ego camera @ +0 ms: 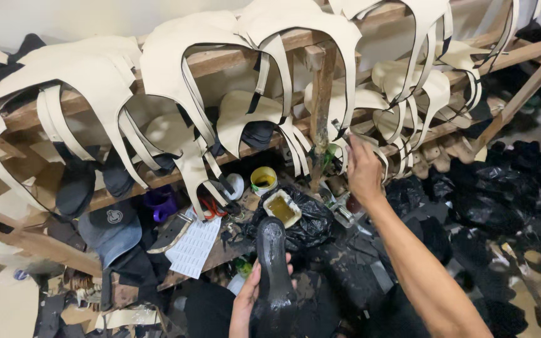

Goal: The person sits on the floor and applies a yellowish liquid to a black shoe sole using a small brush. They repeatedly dip the brush into a container and spread the liquid across the sole surface.

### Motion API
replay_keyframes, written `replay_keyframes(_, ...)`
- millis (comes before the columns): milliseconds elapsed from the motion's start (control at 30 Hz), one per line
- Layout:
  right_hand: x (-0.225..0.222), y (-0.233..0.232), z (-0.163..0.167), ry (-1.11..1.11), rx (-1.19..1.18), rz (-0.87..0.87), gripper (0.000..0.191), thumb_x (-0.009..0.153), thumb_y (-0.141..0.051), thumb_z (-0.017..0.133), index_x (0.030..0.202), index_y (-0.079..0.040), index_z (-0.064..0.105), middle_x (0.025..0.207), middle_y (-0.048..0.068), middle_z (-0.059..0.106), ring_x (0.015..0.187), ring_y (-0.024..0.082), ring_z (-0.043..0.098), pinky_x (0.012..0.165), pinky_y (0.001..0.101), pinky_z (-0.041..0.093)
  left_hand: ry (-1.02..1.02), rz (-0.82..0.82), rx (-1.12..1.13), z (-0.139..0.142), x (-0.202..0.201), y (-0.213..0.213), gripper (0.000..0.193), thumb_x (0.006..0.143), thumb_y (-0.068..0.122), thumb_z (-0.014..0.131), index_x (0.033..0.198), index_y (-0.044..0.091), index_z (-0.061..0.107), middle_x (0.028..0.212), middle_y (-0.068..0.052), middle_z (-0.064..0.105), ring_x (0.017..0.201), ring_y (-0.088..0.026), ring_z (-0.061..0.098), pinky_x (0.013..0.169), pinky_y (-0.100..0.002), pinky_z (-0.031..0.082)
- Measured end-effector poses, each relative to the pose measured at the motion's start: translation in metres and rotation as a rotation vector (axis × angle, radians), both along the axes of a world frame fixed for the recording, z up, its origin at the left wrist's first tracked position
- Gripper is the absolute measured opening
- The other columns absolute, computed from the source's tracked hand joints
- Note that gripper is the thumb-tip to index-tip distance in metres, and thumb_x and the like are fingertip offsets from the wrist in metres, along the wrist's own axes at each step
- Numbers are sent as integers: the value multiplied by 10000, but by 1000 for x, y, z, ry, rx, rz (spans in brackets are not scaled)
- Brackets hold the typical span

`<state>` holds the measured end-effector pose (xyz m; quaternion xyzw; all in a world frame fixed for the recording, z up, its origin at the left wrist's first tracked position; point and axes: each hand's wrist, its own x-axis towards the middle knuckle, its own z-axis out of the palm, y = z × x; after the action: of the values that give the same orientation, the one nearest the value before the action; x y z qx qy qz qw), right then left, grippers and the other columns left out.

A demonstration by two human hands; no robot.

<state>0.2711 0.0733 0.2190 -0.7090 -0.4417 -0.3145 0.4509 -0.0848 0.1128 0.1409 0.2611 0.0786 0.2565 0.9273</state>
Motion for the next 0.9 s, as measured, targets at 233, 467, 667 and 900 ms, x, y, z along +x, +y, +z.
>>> replay_keyframes(233,15,42,10,-50,18,37,496,836,71,577,1326,41,652,1065,242,629,878,452,621,740,519,507,-33,-20,-39,-12,4,2,625,992,314,504,1524,32,338,1448,-233,534,1238,-323,608,1020,-504,547)
replay_keyframes(467,4,12,26,10,-244,-84,38,909,-27,643,944,-12,645,959,203,670,856,441,642,733,537,497,-7,29,-14,6,0,2,640,1014,322,487,1535,-25,355,1469,-237,544,1249,-310,609,1021,-480,543)
replay_keyframes(667,4,22,38,45,-44,-27,132,984,-55,633,1091,14,668,931,229,659,859,464,640,734,528,501,-8,44,40,21,-4,-8,611,1024,306,482,1515,-38,363,1424,-235,557,1223,-309,614,1009,-483,549)
replay_keyframes(900,7,11,22,127,-292,-79,176,930,-139,665,1072,-50,722,888,263,679,829,473,655,701,556,507,17,8,-3,24,5,-7,628,1000,320,489,1517,-15,365,1425,-230,559,1223,-309,618,1004,-472,563)
